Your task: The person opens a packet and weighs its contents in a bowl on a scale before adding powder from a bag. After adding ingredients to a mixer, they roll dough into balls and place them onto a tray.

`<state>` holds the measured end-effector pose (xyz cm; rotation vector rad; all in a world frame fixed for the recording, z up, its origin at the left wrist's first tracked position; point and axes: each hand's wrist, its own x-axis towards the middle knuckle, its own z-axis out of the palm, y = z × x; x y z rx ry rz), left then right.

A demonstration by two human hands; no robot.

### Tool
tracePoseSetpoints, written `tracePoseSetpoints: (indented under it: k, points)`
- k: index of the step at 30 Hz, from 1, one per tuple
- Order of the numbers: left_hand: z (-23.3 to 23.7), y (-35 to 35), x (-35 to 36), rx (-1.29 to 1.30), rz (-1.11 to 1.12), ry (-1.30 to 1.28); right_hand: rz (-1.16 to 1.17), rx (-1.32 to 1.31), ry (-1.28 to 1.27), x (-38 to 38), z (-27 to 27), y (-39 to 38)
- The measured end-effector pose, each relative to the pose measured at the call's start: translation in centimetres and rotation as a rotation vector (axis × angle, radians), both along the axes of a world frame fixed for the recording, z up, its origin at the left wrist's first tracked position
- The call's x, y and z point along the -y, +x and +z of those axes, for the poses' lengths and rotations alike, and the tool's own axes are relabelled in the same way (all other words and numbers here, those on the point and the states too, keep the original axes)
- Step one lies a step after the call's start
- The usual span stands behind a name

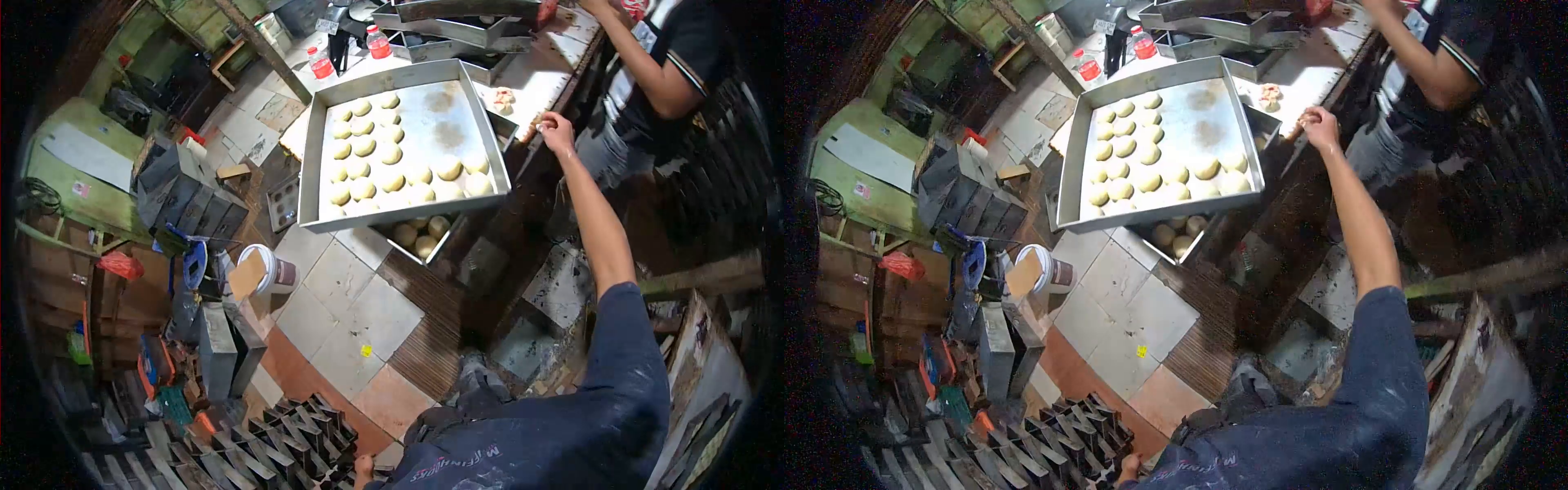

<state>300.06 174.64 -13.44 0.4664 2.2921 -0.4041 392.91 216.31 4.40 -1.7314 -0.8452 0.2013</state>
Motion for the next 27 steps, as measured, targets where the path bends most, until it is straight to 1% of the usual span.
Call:
tracePoseSetpoints:
  k: [1, 2, 3, 4, 5, 6, 7, 8, 10, 11, 14, 15, 16, 19, 20, 22, 23, 25, 26, 27]
  points:
    - [1.3, 0.3, 0.3, -0.010, 0.013, -0.002, -0.001, 0.066, -0.129, -1.7, 0.1, 0.7]
    - [2.3, -0.1, 1.3, -0.005, -0.458, -0.062, -0.002, 0.137, -0.252, -3.6, 0.5, 1.2]
    - [2.8, -0.1, 1.6, 0.001, -0.928, -0.128, 0.063, 0.129, -0.318, -5.4, -0.2, 2.4]
    - [3.8, 0.6, 2.3, 0.025, -0.790, -0.077, 0.113, 0.182, -0.311, -6.9, -1.0, 3.3]
    - [4.2, 1.8, 2.2, 0.024, -0.523, -0.055, 0.124, 0.221, -0.330, -8.2, -1.5, 3.8]
    - [4.6, 2.8, 1.9, 0.010, -0.351, -0.058, 0.131, 0.261, -0.346, -9.4, -1.8, 4.2]
    - [5.0, 3.7, 1.6, -0.002, -0.292, -0.059, 0.141, 0.256, -0.347, -10.5, -2.2, 4.5]
    - [5.2, 4.4, 1.1, -0.008, -0.248, -0.058, 0.129, 0.302, -0.410, -11.4, -2.5, 4.9]
    - [5.7, 5.6, 0.5, -0.009, -0.215, -0.059, 0.101, 0.394, -0.535, -13.1, -3.2, 5.4]
    - [6.0, 6.1, 0.2, -0.009, -0.205, -0.059, 0.120, 0.406, -0.504, -13.5, -3.1, 5.4]
    - [6.9, 6.2, -0.1, -0.012, -0.176, -0.051, 0.102, 0.451, -0.516, -14.0, -1.4, 4.5]
    - [6.8, 6.3, 0.0, -0.010, -0.176, -0.050, 0.075, 0.493, -0.441, -14.2, -1.7, 4.5]
    - [6.9, 6.3, 0.0, -0.009, -0.171, -0.047, 0.078, 0.492, -0.446, -14.3, -1.7, 4.6]
    - [6.8, 5.7, 0.1, 0.003, -0.173, -0.031, 0.100, 0.463, -0.302, -14.2, -1.4, 4.9]
    - [6.7, 5.6, 0.0, 0.009, -0.169, -0.021, 0.098, 0.469, -0.298, -14.0, -1.0, 4.8]
    - [6.1, 5.1, -0.2, 0.015, -0.167, -0.005, 0.074, 0.396, -0.306, -13.4, -0.2, 4.3]
    - [5.9, 4.8, -0.3, 0.021, -0.170, 0.004, 0.070, 0.399, -0.306, -12.8, 0.3, 3.8]
    - [5.2, 4.2, -0.6, 0.035, -0.183, 0.020, 0.053, 0.413, -0.174, -11.2, 1.2, 2.7]
    - [4.9, 3.8, -1.0, 0.042, -0.198, 0.032, 0.037, 0.421, -0.176, -9.9, 1.6, 1.9]
    - [4.3, 3.6, -1.6, 0.053, -0.208, 0.040, 0.001, 0.408, -0.120, -8.5, 1.8, 0.7]
